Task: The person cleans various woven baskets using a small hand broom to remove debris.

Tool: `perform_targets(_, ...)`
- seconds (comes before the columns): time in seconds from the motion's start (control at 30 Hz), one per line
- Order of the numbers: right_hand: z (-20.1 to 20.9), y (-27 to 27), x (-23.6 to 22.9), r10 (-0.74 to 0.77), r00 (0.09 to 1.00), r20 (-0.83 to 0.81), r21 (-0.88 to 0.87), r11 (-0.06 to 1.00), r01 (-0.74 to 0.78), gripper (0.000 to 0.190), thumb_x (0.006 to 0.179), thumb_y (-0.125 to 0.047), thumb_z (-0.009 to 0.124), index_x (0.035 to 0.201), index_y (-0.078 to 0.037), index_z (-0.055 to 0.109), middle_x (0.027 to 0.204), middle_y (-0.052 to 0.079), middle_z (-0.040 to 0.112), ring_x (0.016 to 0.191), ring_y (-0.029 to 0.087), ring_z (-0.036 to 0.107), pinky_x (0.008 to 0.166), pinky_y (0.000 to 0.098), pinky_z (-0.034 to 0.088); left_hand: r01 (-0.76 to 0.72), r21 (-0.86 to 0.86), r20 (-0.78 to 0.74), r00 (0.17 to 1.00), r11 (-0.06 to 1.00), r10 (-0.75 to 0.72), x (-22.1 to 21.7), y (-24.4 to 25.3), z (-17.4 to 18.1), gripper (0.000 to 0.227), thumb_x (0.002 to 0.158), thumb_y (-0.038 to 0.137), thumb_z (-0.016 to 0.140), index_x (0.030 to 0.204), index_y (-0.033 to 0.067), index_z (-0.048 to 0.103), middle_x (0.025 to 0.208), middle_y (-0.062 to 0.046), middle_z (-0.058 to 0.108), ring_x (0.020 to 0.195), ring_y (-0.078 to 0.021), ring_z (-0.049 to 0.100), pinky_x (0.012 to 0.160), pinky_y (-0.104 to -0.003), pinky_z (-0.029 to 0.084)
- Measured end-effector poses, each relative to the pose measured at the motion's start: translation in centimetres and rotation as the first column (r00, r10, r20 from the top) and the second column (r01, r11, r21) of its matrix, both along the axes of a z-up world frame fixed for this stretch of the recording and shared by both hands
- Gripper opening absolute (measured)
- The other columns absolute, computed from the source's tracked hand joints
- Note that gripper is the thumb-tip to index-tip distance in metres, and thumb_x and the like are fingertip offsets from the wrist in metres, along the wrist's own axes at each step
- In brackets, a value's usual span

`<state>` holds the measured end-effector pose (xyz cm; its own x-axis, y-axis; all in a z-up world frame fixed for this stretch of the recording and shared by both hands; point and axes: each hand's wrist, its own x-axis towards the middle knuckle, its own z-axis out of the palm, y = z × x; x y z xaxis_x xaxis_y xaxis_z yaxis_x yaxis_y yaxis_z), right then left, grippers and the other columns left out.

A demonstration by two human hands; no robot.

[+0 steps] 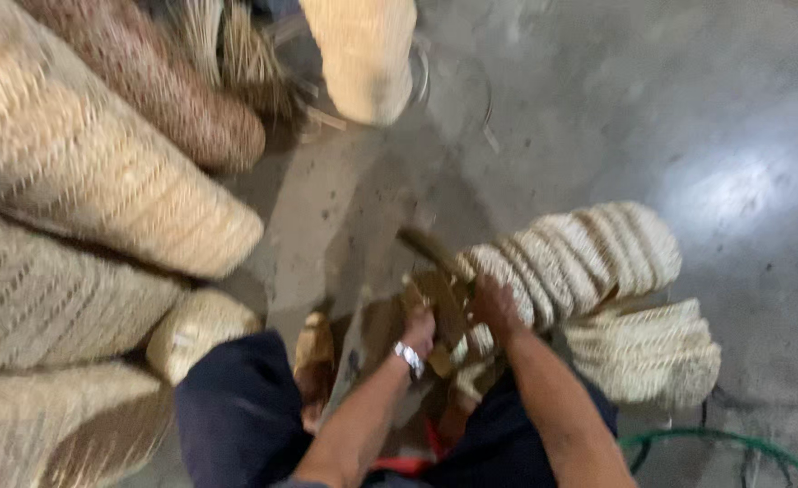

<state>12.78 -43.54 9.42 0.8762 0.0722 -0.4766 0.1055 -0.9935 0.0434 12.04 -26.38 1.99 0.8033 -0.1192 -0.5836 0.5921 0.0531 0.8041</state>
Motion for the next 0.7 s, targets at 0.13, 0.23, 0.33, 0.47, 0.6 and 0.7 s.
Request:
perform_targets(0.13,-0.7,-4.4,-0.3,-0.413,0.911,-0.004,0.41,0.83,0.378,0.038,0.098,-0.038,0.071,0.108,-0.002,0.066,0.095,0.014,0.067,0.089,0.03,0.066,0.074,0.0433,0.052,0.022,0.043,-0.091,0.996,0.999,-0.018,0.1,3.8,-0.8,0.036,0.104,0.041,0.06,0.116,0.0073,0.063,0.082,0.005,0.063,0.07,-0.0098,0.052,0.061,-0.032,0.046)
perform_targets(0.23,-0.7,-3.9,-0.3,-0.361,0.922,0.142,0.473,0.843,0.257,0.033,0.105,-0.034,0.065,0.093,-0.004,0.065,0.082,0.011,0.063,0.072,0.026,0.06,0.065,0.0427,0.05,-0.059,-0.143,-0.075,0.996,0.988,0.048,0.1,5.2,-1.3,0.041,0.102,0.041,0.067,0.112,0.0018,0.062,0.078,0.0,0.058,0.066,-0.0185,0.048,0.059,-0.04,0.04)
perform_targets(0.33,0.3,-2.4,0.5,-0.305,0.915,0.262,0.551,0.826,0.118,0.034,0.092,-0.035,0.075,0.091,-0.004,0.06,0.076,0.011,0.059,0.065,0.024,0.052,0.058,0.0411,0.05,-0.033,0.268,0.311,0.949,0.963,-0.054,-0.4,5.2,-1.0,0.037,0.102,0.038,0.068,0.103,0.0019,0.072,0.083,-0.005,0.068,0.073,-0.0195,0.058,0.069,-0.042,0.05)
perform_targets(0.47,2.4,-1.8,1.2,-0.375,0.915,0.15,0.589,0.777,0.222,0.033,0.09,-0.034,0.075,0.094,-0.004,0.063,0.075,0.007,0.061,0.062,0.021,0.055,0.057,0.0415,0.048,-0.09,0.708,0.438,0.833,0.7,-0.337,0.0,6.6,0.8,0.025,0.102,0.028,0.063,0.101,0.0033,0.067,0.088,-0.021,0.068,0.08,-0.0412,0.066,0.071,-0.049,0.051)
perform_targets(0.6,6.9,-1.0,2.2,-0.45,0.87,0.2,0.654,0.723,0.223,0.034,0.089,-0.033,0.075,0.108,-0.006,0.064,0.076,0.004,0.062,0.056,0.018,0.055,0.051,0.04,0.049,-0.401,0.665,0.746,0.395,0.63,-0.536,1.4,10.1,5.4,0.025,0.104,0.02,0.053,0.111,-0.0036,0.059,0.098,-0.028,0.067,0.087,-0.0437,0.066,0.074,-0.048,0.051)
perform_targets(0.7,12.7,-0.4,1.6,-0.447,0.858,0.253,0.672,0.719,0.176,0.029,0.098,-0.034,0.068,0.114,-0.01,0.065,0.072,0.005,0.062,0.052,0.018,0.05,0.048,0.0391,0.046,-0.265,0.731,0.655,0.529,0.629,-0.539,3.5,13.0,9.3,0.02,0.107,0.019,0.053,0.11,0.0005,0.061,0.092,-0.026,0.067,0.085,-0.0413,0.066,0.076,-0.049,0.051)
